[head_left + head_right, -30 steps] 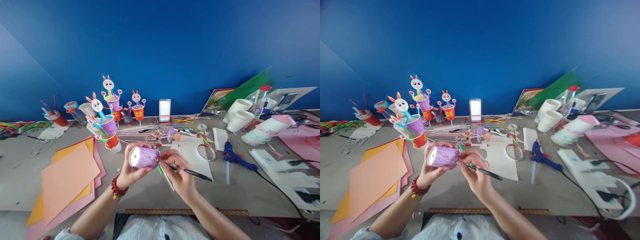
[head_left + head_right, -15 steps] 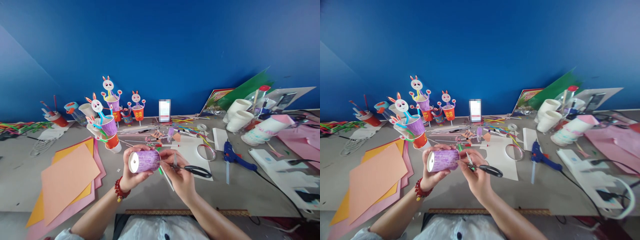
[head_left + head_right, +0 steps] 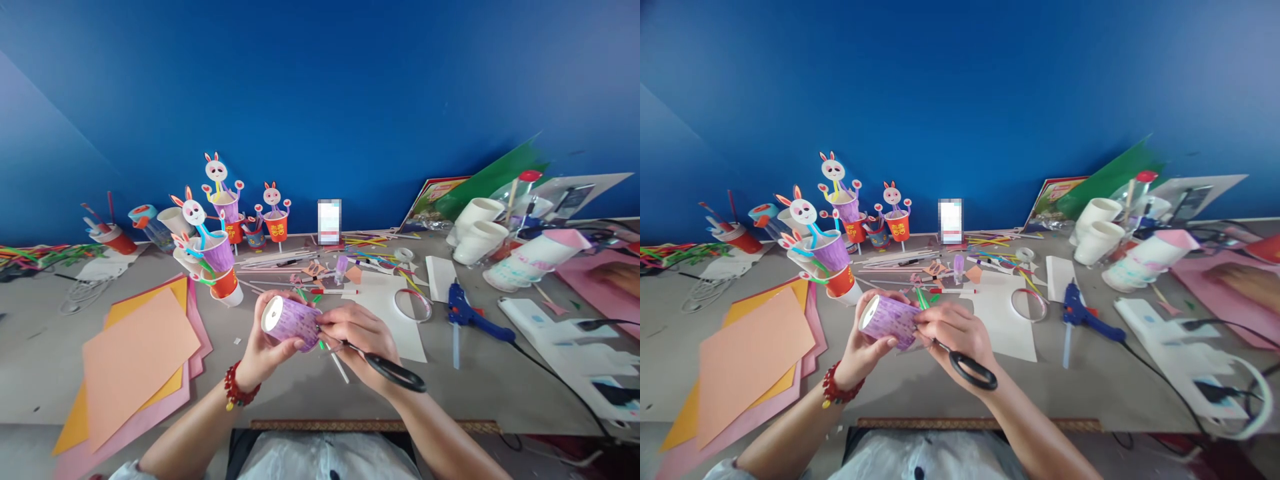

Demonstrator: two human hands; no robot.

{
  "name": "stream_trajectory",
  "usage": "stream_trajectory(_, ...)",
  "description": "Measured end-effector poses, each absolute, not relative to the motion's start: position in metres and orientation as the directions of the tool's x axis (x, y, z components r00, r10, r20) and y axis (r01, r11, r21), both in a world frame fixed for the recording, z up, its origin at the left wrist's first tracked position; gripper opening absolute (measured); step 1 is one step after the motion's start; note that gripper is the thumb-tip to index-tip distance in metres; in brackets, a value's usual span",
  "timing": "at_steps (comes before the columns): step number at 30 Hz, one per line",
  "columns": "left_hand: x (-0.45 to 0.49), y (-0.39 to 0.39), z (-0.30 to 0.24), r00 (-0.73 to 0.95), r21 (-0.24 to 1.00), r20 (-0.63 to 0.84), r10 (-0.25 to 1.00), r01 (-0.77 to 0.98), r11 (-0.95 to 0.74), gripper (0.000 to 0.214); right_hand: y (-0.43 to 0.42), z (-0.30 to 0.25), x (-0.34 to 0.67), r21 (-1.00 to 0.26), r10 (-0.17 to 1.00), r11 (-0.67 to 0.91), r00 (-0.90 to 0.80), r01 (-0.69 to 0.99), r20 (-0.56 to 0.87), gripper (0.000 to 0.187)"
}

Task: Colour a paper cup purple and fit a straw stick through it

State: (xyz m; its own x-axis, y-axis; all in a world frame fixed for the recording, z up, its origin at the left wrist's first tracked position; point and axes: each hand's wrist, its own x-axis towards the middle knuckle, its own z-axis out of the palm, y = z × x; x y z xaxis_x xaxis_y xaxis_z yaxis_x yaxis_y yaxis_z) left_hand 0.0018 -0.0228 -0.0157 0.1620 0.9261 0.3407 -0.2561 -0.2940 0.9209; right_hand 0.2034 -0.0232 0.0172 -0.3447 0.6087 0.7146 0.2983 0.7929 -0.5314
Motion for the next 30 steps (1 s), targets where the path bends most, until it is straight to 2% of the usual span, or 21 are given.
stream_trajectory(5,0.000,-0.025,-0.007,0.197,0.926,0.338,0.920,-0.247,-0.287,0.059,-0.014,0.013,0.207,-0.382,0.476,0.877,-0.420,0.291,0.773,0.022)
stream_trajectory(8,0.000,-0.026,-0.005,0.229,0.940,0.300,0.926,-0.235,-0.246,0.058,-0.014,0.010,0.207,-0.371,0.446,0.893,-0.403,0.254,0.799,0.023)
stream_trajectory(11,0.000,-0.026,-0.005,0.227,0.927,0.350,0.909,-0.226,-0.301,0.057,-0.020,0.009,0.203,-0.508,0.558,0.830,-0.321,0.230,0.765,0.018)
stream_trajectory(14,0.001,-0.024,-0.006,0.204,0.862,0.504,0.839,-0.186,-0.472,0.056,-0.028,0.009,0.198,-0.675,0.700,0.714,-0.233,0.186,0.675,0.012)
stream_trajectory(17,0.000,-0.021,-0.007,0.197,0.768,0.638,0.744,-0.103,-0.632,0.058,-0.033,0.009,0.192,-0.795,0.806,0.592,-0.133,0.137,0.577,0.014)
stream_trajectory(20,-0.002,-0.018,-0.010,0.217,0.700,0.701,0.680,-0.028,-0.713,0.063,-0.035,0.006,0.186,-0.872,0.874,0.485,-0.073,0.067,0.480,0.021)
stream_trajectory(24,-0.002,-0.015,-0.012,0.222,0.635,0.758,0.614,-0.031,-0.772,0.067,-0.036,0.003,0.182,-0.913,0.913,0.408,-0.032,0.002,0.407,0.019)
stream_trajectory(27,-0.001,-0.014,-0.012,0.180,0.684,0.728,0.661,-0.136,-0.716,0.061,-0.037,0.005,0.185,-0.879,0.883,0.470,-0.054,0.083,0.467,0.015)
stream_trajectory(30,0.001,-0.015,-0.011,0.159,0.734,0.677,0.719,-0.219,-0.643,0.058,-0.037,0.009,0.192,-0.835,0.850,0.525,-0.144,0.165,0.506,0.004)
